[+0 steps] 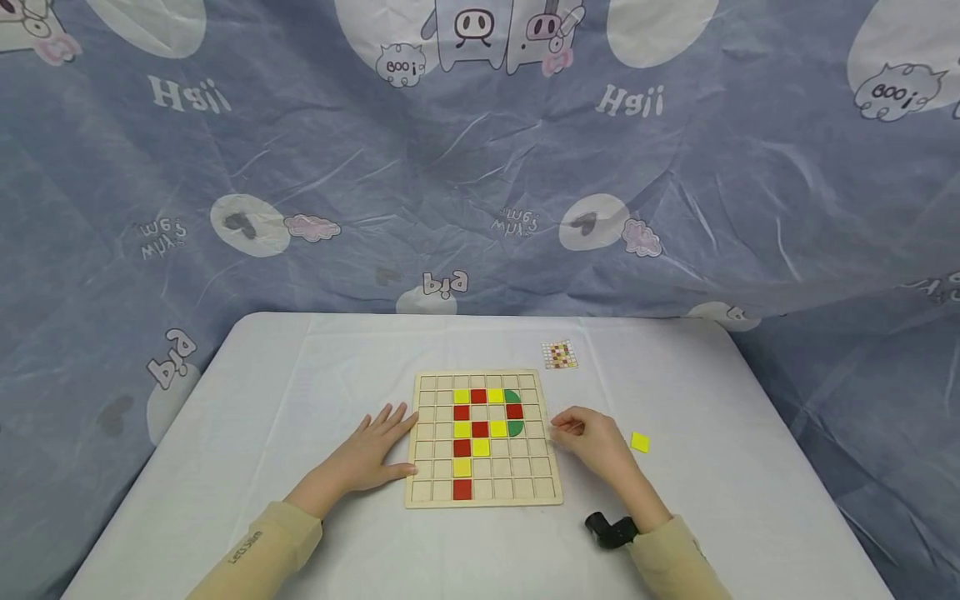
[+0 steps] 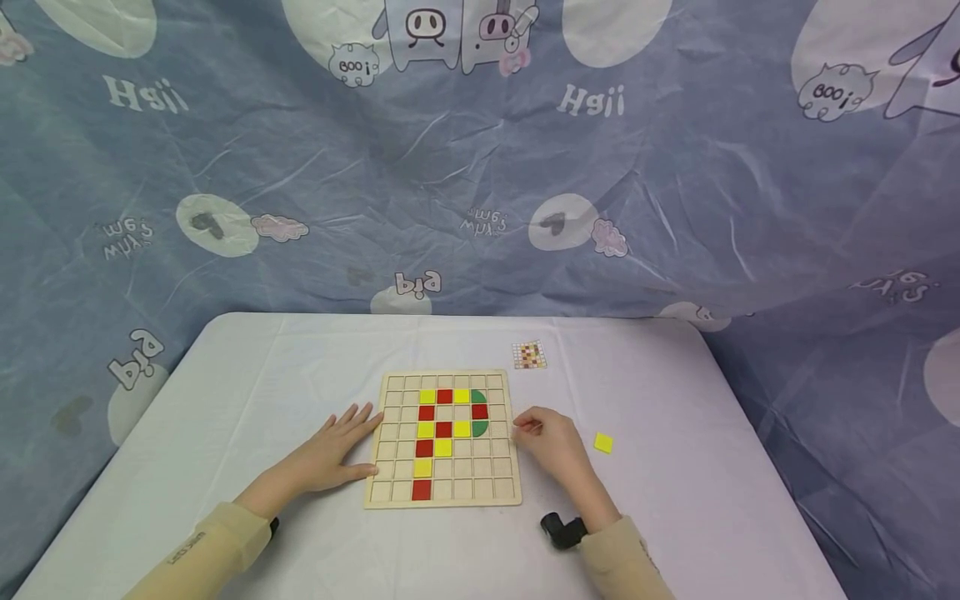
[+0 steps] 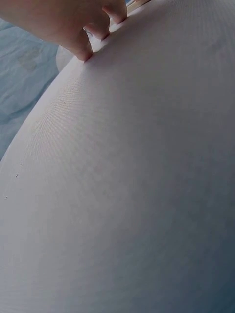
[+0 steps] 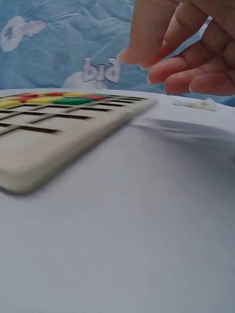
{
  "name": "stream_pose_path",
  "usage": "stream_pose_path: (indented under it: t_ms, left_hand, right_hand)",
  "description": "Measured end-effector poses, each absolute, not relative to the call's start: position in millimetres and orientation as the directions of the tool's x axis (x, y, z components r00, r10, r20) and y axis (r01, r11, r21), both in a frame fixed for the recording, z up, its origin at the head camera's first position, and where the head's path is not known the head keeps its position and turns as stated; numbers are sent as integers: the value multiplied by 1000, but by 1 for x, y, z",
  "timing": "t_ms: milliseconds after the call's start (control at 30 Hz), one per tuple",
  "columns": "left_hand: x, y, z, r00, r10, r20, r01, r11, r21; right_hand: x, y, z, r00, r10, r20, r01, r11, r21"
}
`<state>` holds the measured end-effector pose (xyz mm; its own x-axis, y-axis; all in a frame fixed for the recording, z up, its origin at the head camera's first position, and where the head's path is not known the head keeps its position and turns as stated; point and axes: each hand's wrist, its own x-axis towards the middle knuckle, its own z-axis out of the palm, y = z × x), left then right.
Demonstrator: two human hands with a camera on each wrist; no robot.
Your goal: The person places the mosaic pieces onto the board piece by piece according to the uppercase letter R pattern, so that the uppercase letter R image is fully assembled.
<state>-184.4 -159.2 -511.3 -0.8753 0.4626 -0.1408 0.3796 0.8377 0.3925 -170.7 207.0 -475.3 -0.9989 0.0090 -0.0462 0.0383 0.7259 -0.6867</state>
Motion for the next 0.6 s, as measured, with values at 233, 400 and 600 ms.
stream_pose_path:
  t_ms: [233,400,600]
  left_hand:
    - [-184,-158,-510,-874,465,-145,381,838,390]
    - [-184,-158,-509,-874,461,-151,377,842,387]
    - [-184,-157,-508,-878,452,-159,364,845,391]
  right_hand:
    - [-153,248,-482,-993,82,-89,120,768,-630]
    - [-144,264,-487,-987,112,-113,157,796,-584]
    - [-138,269,-489,-978,127,-166,200,792,-577]
